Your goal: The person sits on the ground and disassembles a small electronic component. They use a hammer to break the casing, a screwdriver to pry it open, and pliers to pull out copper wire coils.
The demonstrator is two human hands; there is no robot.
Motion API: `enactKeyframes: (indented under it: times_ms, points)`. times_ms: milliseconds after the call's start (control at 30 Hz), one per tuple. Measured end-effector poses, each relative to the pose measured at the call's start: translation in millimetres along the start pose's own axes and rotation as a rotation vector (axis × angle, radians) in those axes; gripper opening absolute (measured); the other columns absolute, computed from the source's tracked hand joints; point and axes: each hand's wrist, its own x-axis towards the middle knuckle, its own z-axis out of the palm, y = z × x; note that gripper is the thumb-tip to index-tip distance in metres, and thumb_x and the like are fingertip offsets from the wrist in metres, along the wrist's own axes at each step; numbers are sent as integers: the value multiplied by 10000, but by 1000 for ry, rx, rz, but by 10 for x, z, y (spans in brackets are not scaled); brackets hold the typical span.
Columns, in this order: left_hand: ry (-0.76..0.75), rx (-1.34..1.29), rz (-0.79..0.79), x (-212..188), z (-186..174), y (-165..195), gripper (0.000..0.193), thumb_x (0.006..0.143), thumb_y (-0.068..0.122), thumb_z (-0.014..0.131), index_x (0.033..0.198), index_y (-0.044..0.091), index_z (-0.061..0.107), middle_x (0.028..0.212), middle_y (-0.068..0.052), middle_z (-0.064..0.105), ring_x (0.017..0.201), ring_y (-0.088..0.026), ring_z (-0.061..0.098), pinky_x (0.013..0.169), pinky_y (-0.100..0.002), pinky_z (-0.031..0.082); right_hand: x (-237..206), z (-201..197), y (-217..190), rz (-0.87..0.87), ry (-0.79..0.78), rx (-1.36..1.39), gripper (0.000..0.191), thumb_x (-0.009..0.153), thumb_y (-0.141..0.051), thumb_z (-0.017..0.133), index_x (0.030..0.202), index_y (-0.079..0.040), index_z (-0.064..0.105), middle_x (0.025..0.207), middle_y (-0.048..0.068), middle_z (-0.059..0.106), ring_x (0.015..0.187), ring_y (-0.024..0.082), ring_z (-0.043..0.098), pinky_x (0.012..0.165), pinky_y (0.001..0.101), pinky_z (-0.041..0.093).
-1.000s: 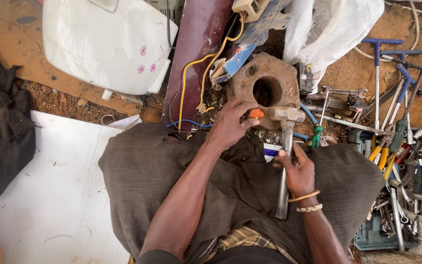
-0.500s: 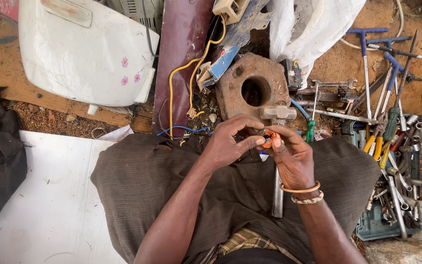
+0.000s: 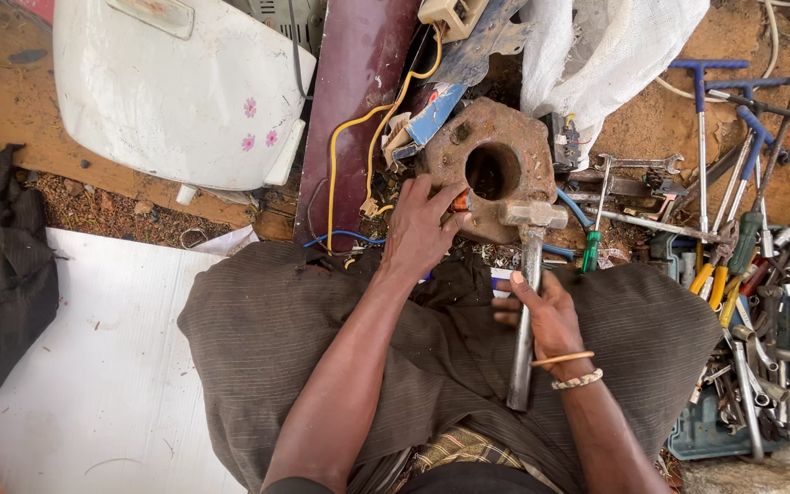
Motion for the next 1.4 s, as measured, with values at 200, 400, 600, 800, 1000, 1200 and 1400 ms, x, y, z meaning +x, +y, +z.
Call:
enactKeyframes:
  times_ms: [200, 400, 600, 800, 1000, 1200, 1400]
  points:
    - [3, 15, 27, 33, 106, -72, 417, 830, 152, 808, 1217, 56, 688, 1143, -121, 653, 1092, -318, 598, 969, -442, 498, -101, -88, -202, 98, -162, 213, 338, 1047, -277, 633, 1228, 8, 610, 794, 49, 617, 584, 115, 593, 481, 267, 518]
    - [-22, 111, 21, -9, 7, -109, 402, 812, 171, 832, 1170, 49, 698, 1091, -117, 645, 1055, -314, 576, 941, -445, 497, -664, 36, -765, -386, -41, -99, 566, 1006, -250, 593, 1497, -9, 444, 829, 70, 664, 591, 110, 665, 452, 243, 565]
    - [-34, 137, 85, -31, -11, -74, 450, 782, 200, 847, 1178, 42, 705, 1074, -109, 639, 1044, -305, 559, 941, -443, 486, -512, 441, -782, -250, -25, -439, 706, 953, -293, 653, 1564, -70, 378, 859, 149, 740, 515, 149, 624, 418, 290, 524]
    - [-20, 115, 57, -63, -2, -121, 415, 780, 199, 860, 1126, 27, 710, 1054, -111, 635, 1027, -303, 554, 931, -444, 476, -719, 99, -995, -530, 80, -445, 687, 988, -311, 623, 1574, -27, 404, 923, 138, 741, 530, 119, 640, 414, 268, 557]
    - [-23, 105, 69, -54, 33, -143, 417, 802, 202, 859, 1141, 25, 691, 1073, -110, 629, 1034, -295, 556, 934, -447, 475, -810, 232, -964, -844, 293, -189, 599, 1131, -278, 560, 1607, 30, 365, 814, 113, 671, 576, 114, 612, 475, 259, 510]
    - [-20, 141, 161, -63, -44, -48, 477, 761, 198, 857, 1184, 56, 689, 1085, -116, 624, 1041, -319, 555, 935, -462, 463, -479, 301, -627, -132, 33, -377, 696, 961, -314, 619, 1592, -141, 381, 735, 50, 638, 461, 106, 549, 381, 273, 465]
    - [31, 286, 82, -37, 12, 43, 462, 776, 293, 857, 1121, 50, 671, 1093, -172, 607, 1039, -367, 539, 885, -509, 439, -722, 132, -797, -169, 17, -154, 661, 985, -326, 597, 1583, -109, 417, 695, 22, 593, 509, 79, 551, 400, 252, 463]
